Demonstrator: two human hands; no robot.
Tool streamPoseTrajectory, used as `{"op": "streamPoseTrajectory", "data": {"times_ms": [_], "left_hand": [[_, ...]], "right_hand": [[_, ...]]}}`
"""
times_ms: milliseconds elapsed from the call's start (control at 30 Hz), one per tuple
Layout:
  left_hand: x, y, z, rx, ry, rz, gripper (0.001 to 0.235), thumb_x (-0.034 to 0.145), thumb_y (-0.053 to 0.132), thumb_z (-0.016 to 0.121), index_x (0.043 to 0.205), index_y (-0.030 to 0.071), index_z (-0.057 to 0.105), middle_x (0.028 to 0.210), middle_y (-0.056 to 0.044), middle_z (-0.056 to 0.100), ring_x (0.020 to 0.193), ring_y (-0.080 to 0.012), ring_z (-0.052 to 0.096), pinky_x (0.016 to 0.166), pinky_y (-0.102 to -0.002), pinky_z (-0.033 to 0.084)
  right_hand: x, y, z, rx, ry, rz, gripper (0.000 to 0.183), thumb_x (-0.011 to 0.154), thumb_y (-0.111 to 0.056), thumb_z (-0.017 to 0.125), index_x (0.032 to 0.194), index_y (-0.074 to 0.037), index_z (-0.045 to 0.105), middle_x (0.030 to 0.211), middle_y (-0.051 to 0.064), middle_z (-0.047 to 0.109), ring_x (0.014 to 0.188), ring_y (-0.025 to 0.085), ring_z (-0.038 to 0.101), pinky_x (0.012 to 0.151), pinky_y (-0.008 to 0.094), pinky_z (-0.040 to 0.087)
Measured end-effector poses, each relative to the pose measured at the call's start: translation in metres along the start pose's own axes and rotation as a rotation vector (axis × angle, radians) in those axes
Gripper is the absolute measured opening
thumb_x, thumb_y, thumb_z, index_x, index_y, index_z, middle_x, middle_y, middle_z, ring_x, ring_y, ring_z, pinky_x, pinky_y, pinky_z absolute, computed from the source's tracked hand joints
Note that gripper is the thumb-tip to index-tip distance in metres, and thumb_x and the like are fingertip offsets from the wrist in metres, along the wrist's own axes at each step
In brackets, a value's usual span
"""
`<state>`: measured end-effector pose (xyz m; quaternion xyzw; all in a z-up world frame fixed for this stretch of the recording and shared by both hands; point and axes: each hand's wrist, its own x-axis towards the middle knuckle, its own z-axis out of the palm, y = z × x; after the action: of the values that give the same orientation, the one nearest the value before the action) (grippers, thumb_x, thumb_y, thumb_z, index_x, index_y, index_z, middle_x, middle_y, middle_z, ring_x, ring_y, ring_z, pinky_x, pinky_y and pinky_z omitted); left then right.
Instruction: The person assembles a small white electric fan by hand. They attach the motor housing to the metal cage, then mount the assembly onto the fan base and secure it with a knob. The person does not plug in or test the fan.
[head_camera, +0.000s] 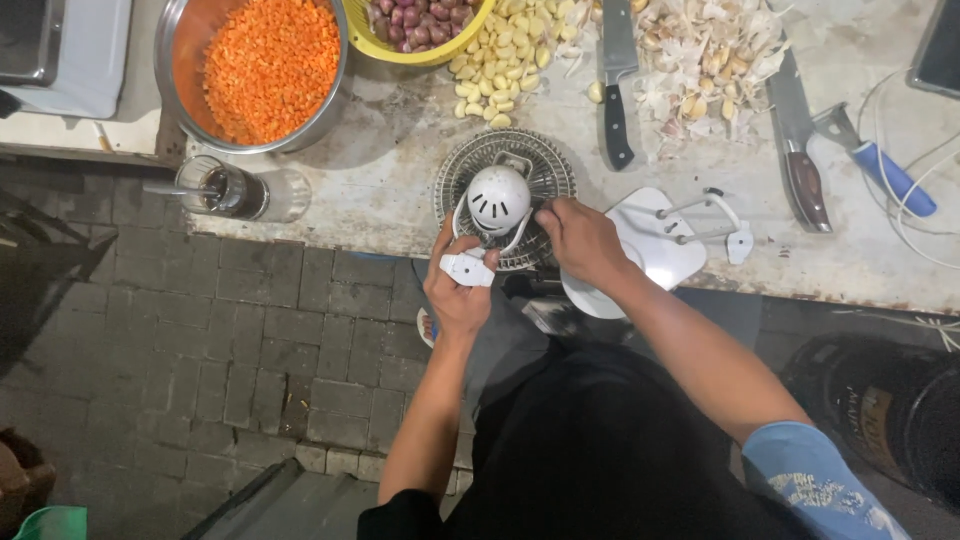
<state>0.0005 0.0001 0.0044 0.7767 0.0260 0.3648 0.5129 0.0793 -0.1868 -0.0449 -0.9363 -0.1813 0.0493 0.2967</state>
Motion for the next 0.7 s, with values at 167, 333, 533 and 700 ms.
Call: {"op": "streamPoseTrajectory", "data": {"times_ms": [167, 333, 533, 700], "left_hand": [[-0.003, 0.000, 0.000, -0.007, -0.008, -0.012, 0.021, 0.086, 0.024, 0.080, 0.099, 0.012, 0.070, 0.133, -0.019, 0.060, 0.115, -0.0364, 0.063, 0.087, -0.046, 0.057], [-0.004, 0.007, 0.001, -0.057, 0.009, -0.055, 0.019, 0.086, 0.022, 0.078, 0.098, 0.010, 0.069, 0.136, -0.022, 0.058, 0.117, -0.0387, 0.062, 0.091, -0.049, 0.055], [-0.011, 0.000, 0.005, -0.057, 0.027, -0.049, 0.018, 0.086, 0.021, 0.078, 0.097, 0.008, 0.070, 0.136, -0.023, 0.057, 0.117, -0.0370, 0.062, 0.092, -0.046, 0.054], [-0.009, 0.003, 0.002, -0.048, 0.023, -0.064, 0.017, 0.087, 0.023, 0.077, 0.094, 0.010, 0.070, 0.134, -0.024, 0.059, 0.107, -0.0359, 0.068, 0.086, -0.043, 0.055]], "right_hand": [[0.005, -0.030, -0.039, 0.026, -0.194, 0.101, 0.053, 0.108, -0.046, 0.029, 0.100, -0.006, 0.063, 0.075, 0.015, 0.065, 0.076, 0.037, 0.068, 0.067, 0.048, 0.052], [-0.001, -0.030, -0.041, 0.073, -0.151, 0.112, 0.048, 0.107, -0.044, 0.039, 0.099, -0.004, 0.064, 0.074, 0.016, 0.065, 0.074, 0.036, 0.068, 0.065, 0.046, 0.051], [-0.010, -0.029, -0.033, -0.148, 0.222, -0.222, 0.027, 0.097, -0.031, 0.062, 0.115, -0.013, 0.056, 0.098, 0.003, 0.062, 0.064, 0.024, 0.068, 0.058, 0.036, 0.057], [-0.004, -0.013, -0.012, -0.314, 0.365, -0.345, 0.023, 0.101, -0.038, 0.054, 0.107, -0.016, 0.062, 0.089, -0.003, 0.055, 0.046, 0.016, 0.058, 0.046, 0.029, 0.050]]}}
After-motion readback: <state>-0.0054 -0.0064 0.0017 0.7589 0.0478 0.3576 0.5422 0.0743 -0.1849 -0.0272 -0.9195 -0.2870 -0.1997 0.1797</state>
